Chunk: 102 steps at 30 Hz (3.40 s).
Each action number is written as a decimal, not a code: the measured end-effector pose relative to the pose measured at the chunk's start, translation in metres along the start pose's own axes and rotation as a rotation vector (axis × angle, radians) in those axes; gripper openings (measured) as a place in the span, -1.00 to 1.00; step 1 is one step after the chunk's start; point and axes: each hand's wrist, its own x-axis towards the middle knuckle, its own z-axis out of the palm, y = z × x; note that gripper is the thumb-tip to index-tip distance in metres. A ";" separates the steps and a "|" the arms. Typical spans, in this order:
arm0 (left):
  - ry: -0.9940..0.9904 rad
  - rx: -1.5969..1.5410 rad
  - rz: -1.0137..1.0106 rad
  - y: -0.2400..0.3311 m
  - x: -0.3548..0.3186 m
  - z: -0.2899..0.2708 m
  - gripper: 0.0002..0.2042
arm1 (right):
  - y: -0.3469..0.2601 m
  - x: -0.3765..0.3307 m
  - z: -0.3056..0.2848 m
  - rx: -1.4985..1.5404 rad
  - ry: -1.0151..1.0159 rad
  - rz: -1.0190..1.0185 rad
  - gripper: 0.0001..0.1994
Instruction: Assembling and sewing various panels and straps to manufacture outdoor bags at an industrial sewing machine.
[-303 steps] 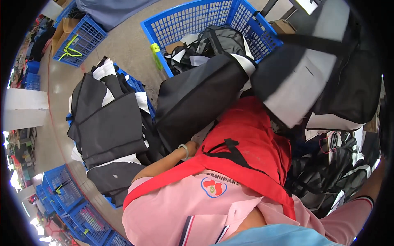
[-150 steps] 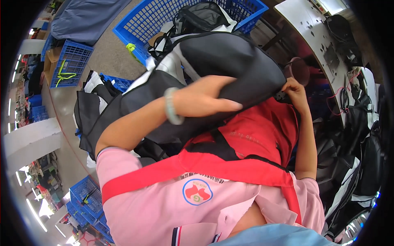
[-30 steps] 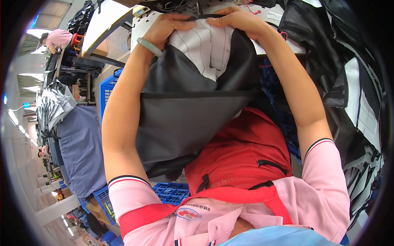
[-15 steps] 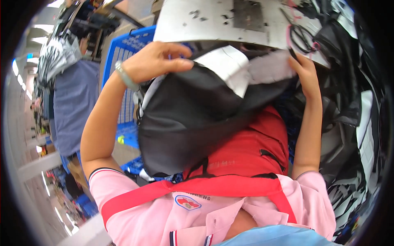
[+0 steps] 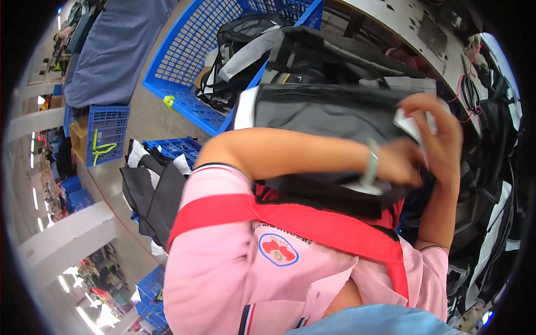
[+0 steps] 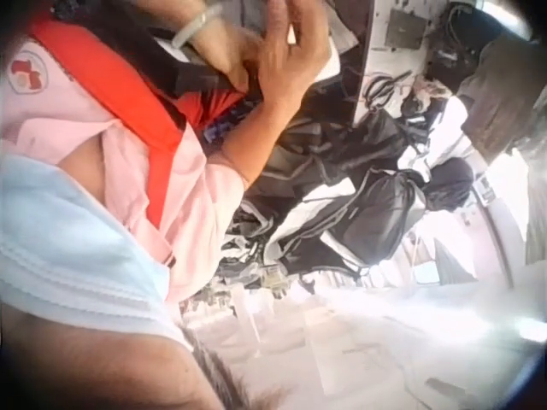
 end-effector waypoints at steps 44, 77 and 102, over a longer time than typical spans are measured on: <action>0.687 0.171 0.012 -0.080 -0.103 -0.065 -0.63 | 0.036 0.014 0.072 -0.319 -0.412 0.190 -0.67; 1.124 0.459 -0.184 -0.148 -0.146 -0.258 -0.79 | 0.065 -0.036 0.098 0.617 -0.425 0.639 -0.64; 0.471 0.954 0.372 0.039 -0.152 -0.146 -0.78 | 0.072 0.118 0.055 -0.496 -0.034 -0.241 -0.35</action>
